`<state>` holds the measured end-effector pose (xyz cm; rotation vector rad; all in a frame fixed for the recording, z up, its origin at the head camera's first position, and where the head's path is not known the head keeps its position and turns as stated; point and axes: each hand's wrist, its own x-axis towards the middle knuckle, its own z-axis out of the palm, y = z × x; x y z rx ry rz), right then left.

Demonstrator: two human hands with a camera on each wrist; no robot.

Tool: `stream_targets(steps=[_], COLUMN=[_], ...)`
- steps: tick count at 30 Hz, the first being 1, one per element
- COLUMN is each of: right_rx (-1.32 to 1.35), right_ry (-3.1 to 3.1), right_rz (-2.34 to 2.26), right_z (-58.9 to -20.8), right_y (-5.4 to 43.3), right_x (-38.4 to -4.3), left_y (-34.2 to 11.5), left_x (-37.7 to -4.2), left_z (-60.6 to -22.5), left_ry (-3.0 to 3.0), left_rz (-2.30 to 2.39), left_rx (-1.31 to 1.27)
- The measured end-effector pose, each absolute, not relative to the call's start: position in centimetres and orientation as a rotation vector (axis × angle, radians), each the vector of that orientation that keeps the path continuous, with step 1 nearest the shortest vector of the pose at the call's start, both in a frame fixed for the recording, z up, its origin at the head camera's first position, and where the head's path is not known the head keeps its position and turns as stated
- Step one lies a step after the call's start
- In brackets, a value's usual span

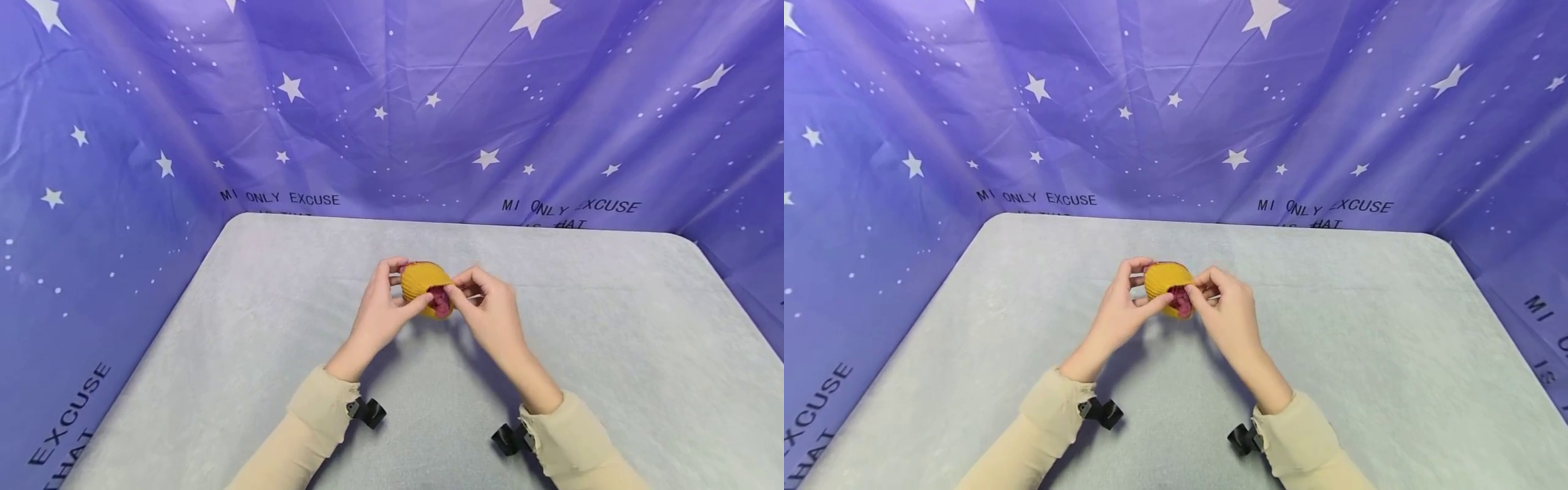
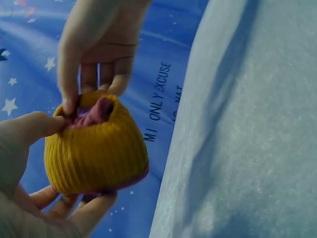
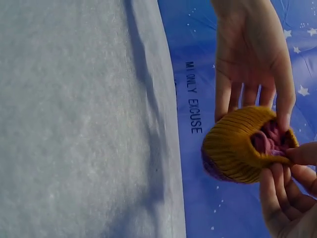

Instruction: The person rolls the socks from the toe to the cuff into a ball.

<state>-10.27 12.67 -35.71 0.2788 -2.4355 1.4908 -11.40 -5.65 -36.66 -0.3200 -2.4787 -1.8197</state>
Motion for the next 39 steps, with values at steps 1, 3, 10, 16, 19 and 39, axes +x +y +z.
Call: stream_targets(steps=[1,3,10,16,19,39], right_rx=[0.280,0.306,0.522,0.666,0.677,0.041], right_ry=[-2.441,-2.456,-2.376,-2.384,-2.397,-2.148], right_rz=[1.469,1.415,1.250,1.470,1.556,2.606], right_z=[-35.6,-35.5,-35.8,-35.8,-35.9,-36.3], right_y=[12.5,12.2,11.7,11.4,11.2,13.6], right_x=[-10.2,-10.0,-9.9,-9.0,-8.6,-10.3], left_y=[-5.6,-5.5,-5.4,-5.6,-5.7,-5.8], left_x=[-11.4,-11.4,-11.6,-12.6,-13.1,-11.0], left_z=[-36.8,-36.8,-36.6,-37.4,-37.6,-35.9], left_ry=[-2.468,-2.455,-2.543,-2.579,-2.569,-2.418], left_rz=[-1.802,-1.764,-1.514,-1.469,-1.438,-1.764], left_rx=[-0.316,-0.319,-0.329,-0.245,-0.222,-0.544])
